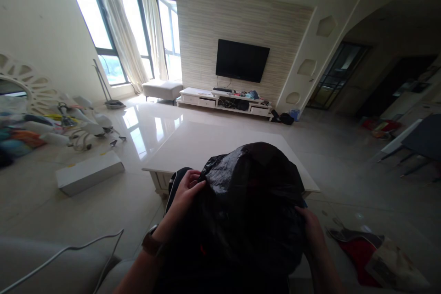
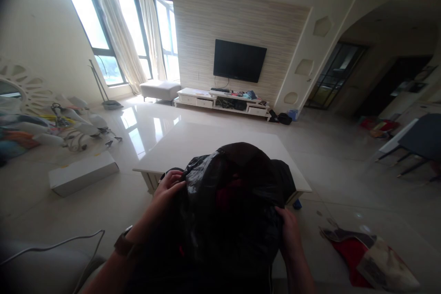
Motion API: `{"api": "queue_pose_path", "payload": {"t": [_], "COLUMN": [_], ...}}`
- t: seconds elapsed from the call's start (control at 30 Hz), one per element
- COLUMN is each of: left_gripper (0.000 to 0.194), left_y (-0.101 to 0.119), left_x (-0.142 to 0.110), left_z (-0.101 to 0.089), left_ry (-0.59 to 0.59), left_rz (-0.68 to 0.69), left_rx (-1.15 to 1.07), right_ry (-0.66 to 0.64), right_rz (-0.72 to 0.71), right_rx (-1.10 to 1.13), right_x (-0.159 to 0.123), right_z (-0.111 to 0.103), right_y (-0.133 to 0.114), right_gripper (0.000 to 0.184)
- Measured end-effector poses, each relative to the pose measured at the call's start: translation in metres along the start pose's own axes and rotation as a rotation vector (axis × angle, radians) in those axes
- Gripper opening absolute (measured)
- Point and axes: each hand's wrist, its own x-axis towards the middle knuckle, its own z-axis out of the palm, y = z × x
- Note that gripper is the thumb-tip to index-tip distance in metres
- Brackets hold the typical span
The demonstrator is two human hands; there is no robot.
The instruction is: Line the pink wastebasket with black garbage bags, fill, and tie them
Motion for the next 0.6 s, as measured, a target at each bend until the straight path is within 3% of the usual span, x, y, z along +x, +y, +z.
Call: {"api": "queue_pose_path", "payload": {"t": [0.1,0.23,0.33,0.4,0.47,0.6], "left_gripper": [0.048,0.026,0.016,0.017,0.02,0.031], "left_y": [0.004,0.01,0.012,0.011,0.01,0.012], "left_x": [0.002,0.003,0.002,0.002,0.003,0.0], "left_z": [0.001,0.0,-0.002,-0.005,-0.007,-0.013], "left_ry": [0.083,0.004,-0.039,-0.028,-0.043,-0.249], "left_rz": [0.185,0.32,0.326,0.246,0.094,-0.303], "left_rx": [0.126,0.331,0.421,0.378,0.172,-0.294], "right_ry": [0.031,-0.036,-0.125,-0.093,-0.043,-0.1], "right_rz": [0.01,-0.041,-0.028,-0.047,-0.072,-0.046], "right_rx": [-0.115,-0.176,-0.198,-0.202,-0.205,-0.209], "right_x": [-0.01,-0.018,-0.02,-0.019,-0.018,-0.015], "right_z": [0.006,0.009,0.005,0.002,0.001,-0.004], "right_y": [-0.011,-0.021,-0.022,-0.022,-0.021,-0.023], "right_gripper": [0.038,0.039,0.041,0.041,0.038,0.036]}}
